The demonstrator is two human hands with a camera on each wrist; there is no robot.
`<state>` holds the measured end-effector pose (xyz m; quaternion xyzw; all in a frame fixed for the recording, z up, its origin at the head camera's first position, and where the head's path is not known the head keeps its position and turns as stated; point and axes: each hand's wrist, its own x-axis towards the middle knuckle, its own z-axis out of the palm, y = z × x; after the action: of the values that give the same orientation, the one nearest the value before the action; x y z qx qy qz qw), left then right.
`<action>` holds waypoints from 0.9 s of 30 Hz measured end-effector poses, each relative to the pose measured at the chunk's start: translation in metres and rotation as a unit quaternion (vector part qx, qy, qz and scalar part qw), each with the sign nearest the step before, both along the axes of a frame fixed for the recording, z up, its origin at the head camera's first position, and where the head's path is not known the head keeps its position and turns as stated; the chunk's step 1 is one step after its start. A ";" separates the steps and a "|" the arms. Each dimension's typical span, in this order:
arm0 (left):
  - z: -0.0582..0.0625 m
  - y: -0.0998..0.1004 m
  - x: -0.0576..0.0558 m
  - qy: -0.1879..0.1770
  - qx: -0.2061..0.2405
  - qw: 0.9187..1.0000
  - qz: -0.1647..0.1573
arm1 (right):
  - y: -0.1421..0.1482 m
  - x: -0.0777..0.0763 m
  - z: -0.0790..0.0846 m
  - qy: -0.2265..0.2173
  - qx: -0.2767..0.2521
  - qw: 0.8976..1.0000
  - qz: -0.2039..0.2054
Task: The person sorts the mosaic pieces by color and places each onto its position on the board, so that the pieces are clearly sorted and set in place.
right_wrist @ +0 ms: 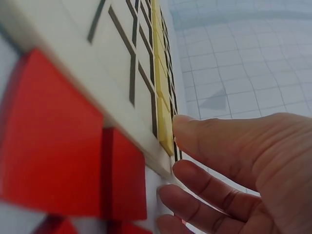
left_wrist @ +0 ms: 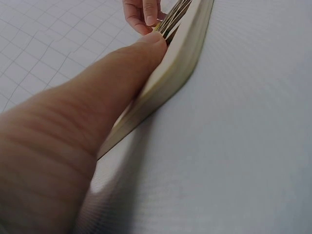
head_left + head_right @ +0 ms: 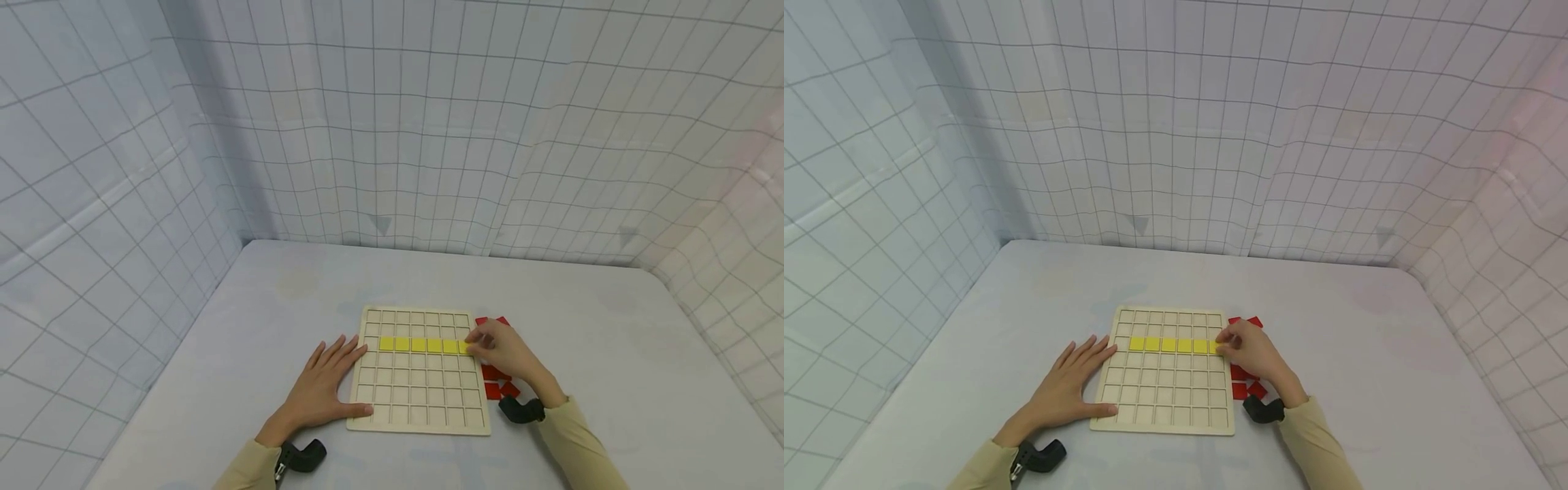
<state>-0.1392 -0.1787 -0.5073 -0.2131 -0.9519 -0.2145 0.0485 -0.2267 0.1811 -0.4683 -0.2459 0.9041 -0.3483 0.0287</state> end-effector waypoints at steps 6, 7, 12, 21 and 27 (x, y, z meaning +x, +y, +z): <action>0.000 0.001 0.000 -0.002 -0.006 1.000 0.003 | 0.016 0.006 -0.001 -0.013 0.012 1.000 -0.015; 0.001 0.001 0.000 -0.002 -0.007 1.000 0.003 | 0.019 0.006 -0.001 -0.014 0.017 1.000 -0.019; 0.001 0.001 0.000 -0.003 -0.008 1.000 0.004 | 0.030 0.010 -0.001 -0.030 0.033 0.999 -0.018; 0.000 0.000 0.000 0.012 -0.001 1.000 0.000 | 0.035 0.008 -0.002 -0.050 0.039 0.998 0.023; 0.000 0.000 0.000 0.009 -0.002 1.000 0.000 | 0.036 0.006 -0.004 -0.059 0.040 0.997 0.027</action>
<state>-0.1390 -0.1784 -0.5069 -0.2147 -0.9520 -0.2107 0.0563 -0.2204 0.2170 -0.4726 -0.2478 0.9072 -0.3247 0.1009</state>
